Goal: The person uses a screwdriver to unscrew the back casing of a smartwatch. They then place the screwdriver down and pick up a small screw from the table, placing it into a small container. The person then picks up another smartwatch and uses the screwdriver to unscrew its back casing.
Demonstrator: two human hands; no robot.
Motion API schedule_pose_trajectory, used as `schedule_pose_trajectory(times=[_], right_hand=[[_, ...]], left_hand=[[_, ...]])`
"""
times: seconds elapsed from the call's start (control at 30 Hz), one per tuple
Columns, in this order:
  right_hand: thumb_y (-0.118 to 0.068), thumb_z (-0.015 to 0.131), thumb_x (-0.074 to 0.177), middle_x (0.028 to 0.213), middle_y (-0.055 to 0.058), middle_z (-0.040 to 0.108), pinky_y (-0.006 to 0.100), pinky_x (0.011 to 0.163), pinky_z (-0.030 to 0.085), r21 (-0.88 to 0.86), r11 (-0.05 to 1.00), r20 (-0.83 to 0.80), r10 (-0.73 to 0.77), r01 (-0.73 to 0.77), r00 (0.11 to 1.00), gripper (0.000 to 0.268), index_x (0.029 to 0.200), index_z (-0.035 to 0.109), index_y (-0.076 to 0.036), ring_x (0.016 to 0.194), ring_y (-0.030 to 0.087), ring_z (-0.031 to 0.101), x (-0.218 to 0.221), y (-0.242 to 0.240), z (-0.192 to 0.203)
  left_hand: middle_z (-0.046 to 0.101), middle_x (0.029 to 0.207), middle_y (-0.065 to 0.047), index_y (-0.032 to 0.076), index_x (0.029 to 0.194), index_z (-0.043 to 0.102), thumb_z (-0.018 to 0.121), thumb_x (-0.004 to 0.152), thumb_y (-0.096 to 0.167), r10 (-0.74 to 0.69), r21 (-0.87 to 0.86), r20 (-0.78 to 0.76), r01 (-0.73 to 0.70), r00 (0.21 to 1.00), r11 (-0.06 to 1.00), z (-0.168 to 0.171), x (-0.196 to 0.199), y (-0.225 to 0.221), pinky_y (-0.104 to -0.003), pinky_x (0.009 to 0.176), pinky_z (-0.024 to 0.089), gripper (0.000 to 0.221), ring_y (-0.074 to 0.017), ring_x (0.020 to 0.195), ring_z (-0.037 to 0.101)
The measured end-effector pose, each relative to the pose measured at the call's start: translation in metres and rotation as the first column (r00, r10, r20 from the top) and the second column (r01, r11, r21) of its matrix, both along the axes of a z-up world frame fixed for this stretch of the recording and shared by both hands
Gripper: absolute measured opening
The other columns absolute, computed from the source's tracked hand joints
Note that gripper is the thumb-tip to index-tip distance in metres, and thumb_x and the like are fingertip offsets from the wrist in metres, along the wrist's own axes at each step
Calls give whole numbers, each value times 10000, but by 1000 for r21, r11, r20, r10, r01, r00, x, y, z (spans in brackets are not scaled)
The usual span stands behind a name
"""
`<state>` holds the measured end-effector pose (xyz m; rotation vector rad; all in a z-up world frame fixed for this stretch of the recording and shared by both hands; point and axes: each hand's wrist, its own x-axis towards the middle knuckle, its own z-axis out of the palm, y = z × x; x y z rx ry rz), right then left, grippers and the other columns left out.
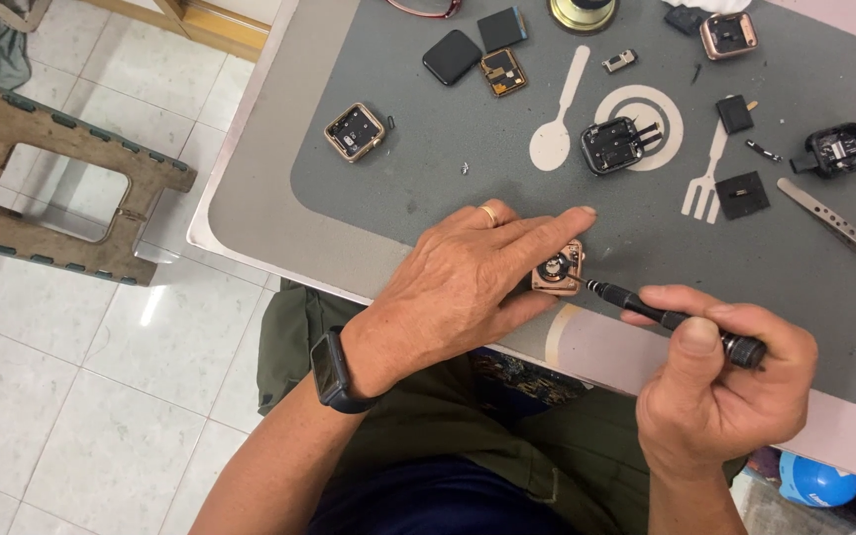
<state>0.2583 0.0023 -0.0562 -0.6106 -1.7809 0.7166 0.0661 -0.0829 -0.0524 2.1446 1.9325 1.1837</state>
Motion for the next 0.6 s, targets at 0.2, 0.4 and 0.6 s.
schedule_pose_trajectory(times=[0.2,0.4,0.6], right_hand=[[47,500,1127,881,282,525,448,698,688,-51,999,-18,3,-4,1000,93,1138,414,81,818,404,728,-1,-2,-1],[59,491,1120,864,278,524,450,686,686,-52,999,-32,-4,2,999,79,1137,416,74,811,402,727,-1,-2,0],[-50,518,1148,862,275,535,454,685,685,-23,1000,-25,-5,4,1000,156,1146,422,73,810,408,732,1,-1,-1]], left_hand=[[722,1305,-8,119,1501,425,883,965,196,-9,-13,8,10,1000,1000,0,0,0,-370,861,531,709,-251,910,564],[718,1319,-12,123,1514,410,902,948,199,-12,-18,8,12,1000,1000,-2,0,0,-362,869,529,754,-249,933,568],[716,1311,-25,115,1508,418,896,944,179,-15,-19,1,15,1000,1000,1,0,-1,-371,861,528,741,-255,927,568]])
